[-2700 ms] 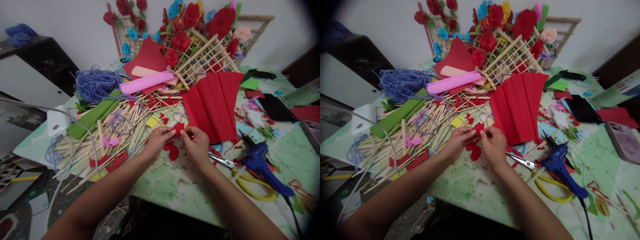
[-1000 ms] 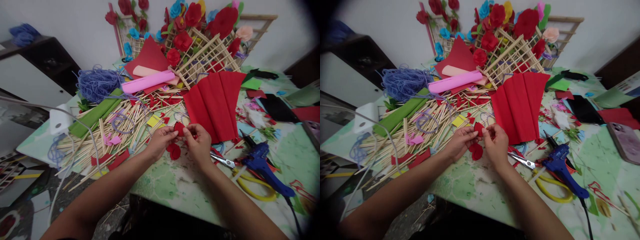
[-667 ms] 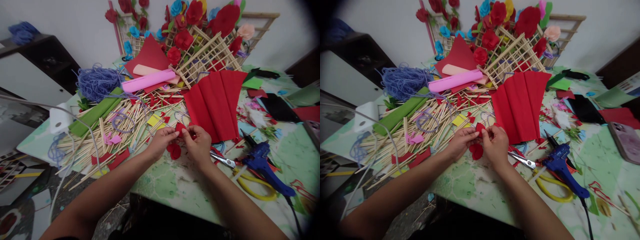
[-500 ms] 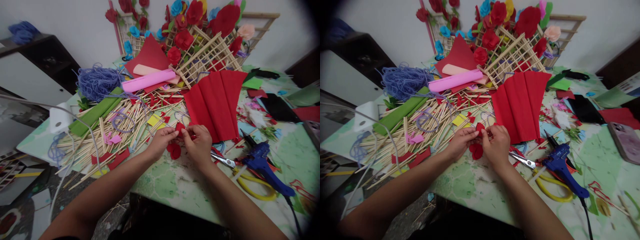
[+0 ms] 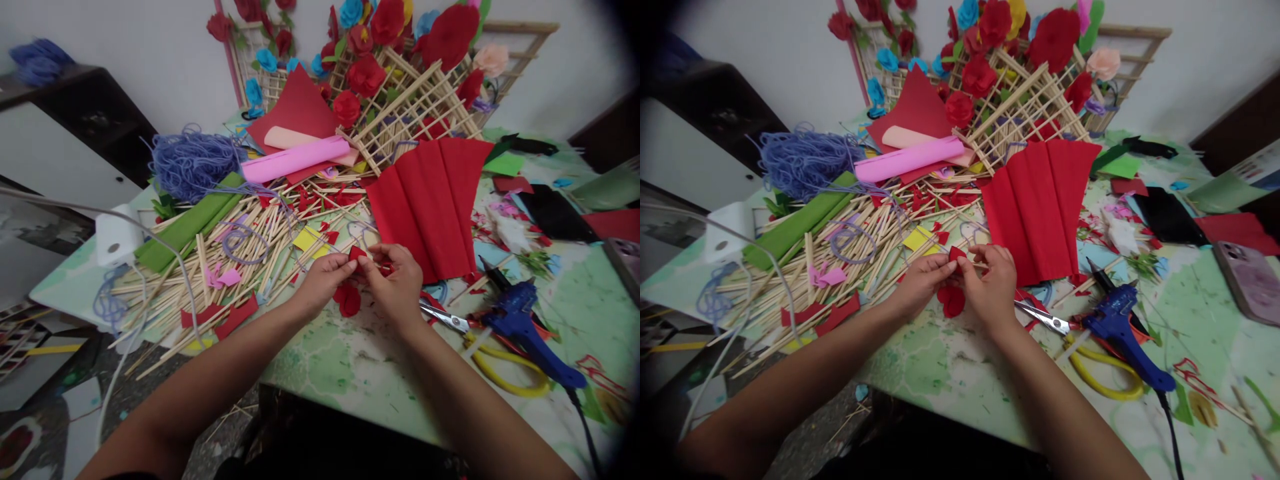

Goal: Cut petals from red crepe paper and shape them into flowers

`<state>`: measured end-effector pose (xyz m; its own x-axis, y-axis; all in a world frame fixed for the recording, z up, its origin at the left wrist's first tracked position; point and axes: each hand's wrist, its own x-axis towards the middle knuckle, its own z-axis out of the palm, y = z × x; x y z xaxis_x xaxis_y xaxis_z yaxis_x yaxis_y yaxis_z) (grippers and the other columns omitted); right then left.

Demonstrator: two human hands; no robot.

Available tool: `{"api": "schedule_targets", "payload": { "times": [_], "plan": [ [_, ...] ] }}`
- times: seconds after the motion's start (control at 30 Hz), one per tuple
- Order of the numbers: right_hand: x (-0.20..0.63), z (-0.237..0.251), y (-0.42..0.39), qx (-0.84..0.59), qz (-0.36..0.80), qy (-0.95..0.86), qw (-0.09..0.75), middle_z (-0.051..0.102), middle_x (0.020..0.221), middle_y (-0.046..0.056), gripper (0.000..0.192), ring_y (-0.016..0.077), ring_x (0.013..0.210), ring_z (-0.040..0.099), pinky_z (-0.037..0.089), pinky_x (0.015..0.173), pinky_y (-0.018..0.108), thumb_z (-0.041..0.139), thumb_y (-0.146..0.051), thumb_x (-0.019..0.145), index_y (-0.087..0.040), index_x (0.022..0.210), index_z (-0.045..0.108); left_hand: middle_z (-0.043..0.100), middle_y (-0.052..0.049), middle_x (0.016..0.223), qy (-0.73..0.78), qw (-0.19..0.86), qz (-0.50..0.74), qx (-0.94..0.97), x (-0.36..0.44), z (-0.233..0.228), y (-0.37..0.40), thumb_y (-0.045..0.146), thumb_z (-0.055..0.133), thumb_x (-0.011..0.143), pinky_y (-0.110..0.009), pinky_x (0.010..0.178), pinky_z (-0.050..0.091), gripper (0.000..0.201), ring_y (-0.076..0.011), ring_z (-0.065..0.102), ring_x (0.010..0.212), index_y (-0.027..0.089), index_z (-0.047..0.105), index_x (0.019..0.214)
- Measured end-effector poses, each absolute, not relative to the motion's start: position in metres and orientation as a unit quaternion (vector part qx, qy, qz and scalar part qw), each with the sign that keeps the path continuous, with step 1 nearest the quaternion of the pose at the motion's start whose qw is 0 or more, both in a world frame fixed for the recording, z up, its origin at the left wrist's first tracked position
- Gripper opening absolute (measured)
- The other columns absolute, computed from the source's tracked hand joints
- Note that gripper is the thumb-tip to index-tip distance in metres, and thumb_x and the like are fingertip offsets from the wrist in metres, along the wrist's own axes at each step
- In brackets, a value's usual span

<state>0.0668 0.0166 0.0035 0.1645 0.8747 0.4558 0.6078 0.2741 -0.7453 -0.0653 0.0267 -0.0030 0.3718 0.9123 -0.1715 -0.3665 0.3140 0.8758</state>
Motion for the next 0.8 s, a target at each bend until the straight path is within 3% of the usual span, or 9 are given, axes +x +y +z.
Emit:
{"api": "schedule_targets", "payload": {
  "times": [0.13, 0.3, 0.47, 0.8],
  "plan": [
    [0.0656, 0.0031, 0.0176, -0.572, 0.222, -0.602, 0.511, 0.063, 0.073, 0.003, 0.011, 0.0183, 0.075, 0.059, 0.046, 0.069, 0.032, 0.062, -0.027, 0.076, -0.018, 0.078, 0.068, 0.065, -0.003, 0.065, 0.348, 0.737, 0.425, 0.394, -0.0646, -0.0037, 0.0263, 0.040, 0.073, 0.068, -0.026, 0.069, 0.049, 0.028, -0.0118, 0.061, 0.061, 0.013, 0.067, 0.073],
    [0.0632, 0.0025, 0.0175, -0.586, 0.319, -0.506, 0.546, 0.062, 0.067, 0.001, 0.014, 0.0147, 0.062, 0.057, 0.044, 0.058, 0.027, 0.065, -0.030, 0.072, -0.016, 0.071, 0.067, 0.068, -0.004, 0.068, 0.355, 0.733, 0.423, 0.397, -0.0656, -0.0052, 0.0278, 0.036, 0.072, 0.069, -0.025, 0.067, 0.049, 0.026, -0.0118, 0.063, 0.062, 0.012, 0.068, 0.078],
    [0.0636, -0.0008, 0.0192, -0.576, 0.412, -0.417, 0.570, 0.061, 0.065, 0.000, 0.020, 0.0124, 0.058, 0.053, 0.044, 0.056, 0.026, 0.068, -0.034, 0.068, -0.015, 0.071, 0.064, 0.070, -0.004, 0.069, 0.386, 0.716, 0.421, 0.401, -0.0661, -0.0056, 0.0287, 0.029, 0.076, 0.064, -0.026, 0.067, 0.049, 0.030, -0.0130, 0.065, 0.063, 0.012, 0.065, 0.087],
    [0.0601, 0.0040, 0.0185, -0.569, 0.443, -0.393, 0.570, 0.059, 0.059, -0.002, 0.020, 0.0106, 0.052, 0.050, 0.042, 0.051, 0.023, 0.069, -0.034, 0.065, -0.015, 0.068, 0.063, 0.069, -0.004, 0.069, 0.382, 0.713, 0.426, 0.406, -0.0671, -0.0082, 0.0287, 0.028, 0.074, 0.066, -0.025, 0.067, 0.051, 0.028, -0.0124, 0.065, 0.063, 0.012, 0.063, 0.087]
  ]
}}
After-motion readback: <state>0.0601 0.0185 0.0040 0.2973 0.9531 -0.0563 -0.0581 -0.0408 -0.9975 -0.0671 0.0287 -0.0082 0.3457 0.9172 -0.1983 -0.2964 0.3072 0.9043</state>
